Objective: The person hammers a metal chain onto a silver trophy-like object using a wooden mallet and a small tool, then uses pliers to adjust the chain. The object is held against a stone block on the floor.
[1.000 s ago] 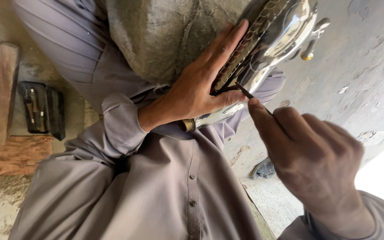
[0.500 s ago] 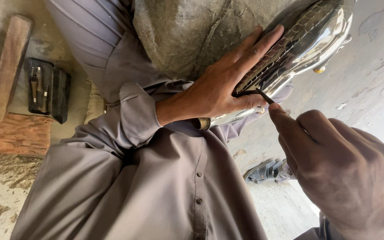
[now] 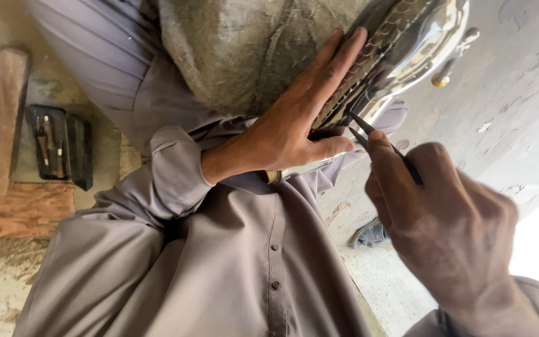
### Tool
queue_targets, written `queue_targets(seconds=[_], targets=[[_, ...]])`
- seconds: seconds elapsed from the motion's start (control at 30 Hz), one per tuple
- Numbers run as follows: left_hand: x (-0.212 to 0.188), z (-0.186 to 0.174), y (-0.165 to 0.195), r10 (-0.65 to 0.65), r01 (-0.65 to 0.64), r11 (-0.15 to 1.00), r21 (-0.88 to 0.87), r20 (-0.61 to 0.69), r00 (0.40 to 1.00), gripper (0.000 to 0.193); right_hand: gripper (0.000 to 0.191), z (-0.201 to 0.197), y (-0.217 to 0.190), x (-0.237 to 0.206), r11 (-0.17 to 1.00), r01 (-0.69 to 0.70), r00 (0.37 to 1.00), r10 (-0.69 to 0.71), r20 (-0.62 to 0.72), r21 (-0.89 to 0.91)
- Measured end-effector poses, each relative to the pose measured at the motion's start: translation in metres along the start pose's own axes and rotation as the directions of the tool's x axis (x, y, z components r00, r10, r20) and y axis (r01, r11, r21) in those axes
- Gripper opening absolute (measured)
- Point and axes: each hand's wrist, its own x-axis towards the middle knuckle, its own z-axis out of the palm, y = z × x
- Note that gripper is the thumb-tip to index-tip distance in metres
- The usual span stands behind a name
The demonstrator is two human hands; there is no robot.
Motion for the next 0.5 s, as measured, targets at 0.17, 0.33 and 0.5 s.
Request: queue_targets(seconds=[0.17, 0.33, 0.5], targets=[[-0.003, -0.001, 0.006, -0.123, 0.124, 0.991, -0.06, 0.012, 0.992, 0.116, 0.039, 0.028, -0.019, -0.029, 0.907, -0.35, 0.935, 0.353, 0.03, 0.236], [-0.004, 0.001, 0.001, -0.139, 0.12, 0.965, -0.234, -0.067, 0.988, 0.118, 0.045, 0.041, -0.047, -0.035, 0.8, -0.558, 0.829, 0.546, 0.118, 0.222], [-0.01, -0.001, -0.001, -0.317, 0.189, 0.685, -0.704, -0.053, 0.947, 0.105, 0.05, 0.02, -0.055, -0.021, 0.803, -0.589, 0.8, 0.563, 0.205, 0.094]])
